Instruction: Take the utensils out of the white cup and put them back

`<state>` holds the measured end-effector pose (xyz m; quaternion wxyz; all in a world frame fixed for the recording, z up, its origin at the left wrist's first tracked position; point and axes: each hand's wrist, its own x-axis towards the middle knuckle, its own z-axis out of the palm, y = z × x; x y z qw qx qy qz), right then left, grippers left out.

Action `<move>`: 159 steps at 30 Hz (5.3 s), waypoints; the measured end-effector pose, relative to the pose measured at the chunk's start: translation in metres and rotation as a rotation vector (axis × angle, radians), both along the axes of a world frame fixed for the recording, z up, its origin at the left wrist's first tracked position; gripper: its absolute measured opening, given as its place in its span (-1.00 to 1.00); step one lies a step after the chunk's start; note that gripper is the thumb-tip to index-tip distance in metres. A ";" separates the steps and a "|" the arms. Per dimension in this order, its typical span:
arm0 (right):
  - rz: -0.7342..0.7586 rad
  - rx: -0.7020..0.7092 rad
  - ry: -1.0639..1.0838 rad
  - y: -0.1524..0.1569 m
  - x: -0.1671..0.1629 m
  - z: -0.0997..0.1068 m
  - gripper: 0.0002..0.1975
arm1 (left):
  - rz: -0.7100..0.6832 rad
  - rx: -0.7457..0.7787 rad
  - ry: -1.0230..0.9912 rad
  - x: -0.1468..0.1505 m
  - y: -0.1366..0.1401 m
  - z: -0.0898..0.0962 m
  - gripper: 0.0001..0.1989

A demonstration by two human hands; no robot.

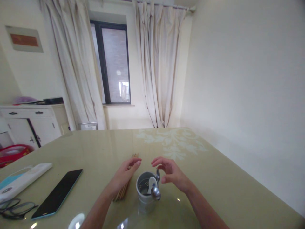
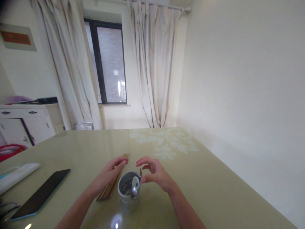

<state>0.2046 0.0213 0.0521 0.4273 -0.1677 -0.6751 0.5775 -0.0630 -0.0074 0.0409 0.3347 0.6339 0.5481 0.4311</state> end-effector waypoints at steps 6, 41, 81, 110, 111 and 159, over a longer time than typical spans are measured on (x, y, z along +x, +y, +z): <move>0.011 0.021 -0.012 -0.006 -0.004 0.004 -0.67 | -0.681 -0.307 -0.365 -0.004 -0.025 0.021 -0.12; -0.291 -0.106 0.238 0.009 0.006 0.001 -0.46 | 0.286 0.079 0.089 -0.010 0.011 -0.017 -0.56; -0.071 -0.270 0.527 -0.005 0.018 0.014 -0.69 | 0.351 -0.028 0.821 -0.007 0.014 -0.047 -0.59; -0.384 -0.468 0.541 0.014 -0.005 -0.020 -0.67 | 0.031 0.509 0.358 0.040 -0.001 -0.035 -0.64; -0.363 -0.469 0.517 0.013 -0.006 -0.019 -0.68 | 0.033 0.489 0.316 0.043 -0.001 -0.036 -0.64; -0.006 -0.086 -0.385 0.009 0.049 0.009 -0.44 | 0.410 -0.116 0.791 -0.049 0.022 -0.049 -0.71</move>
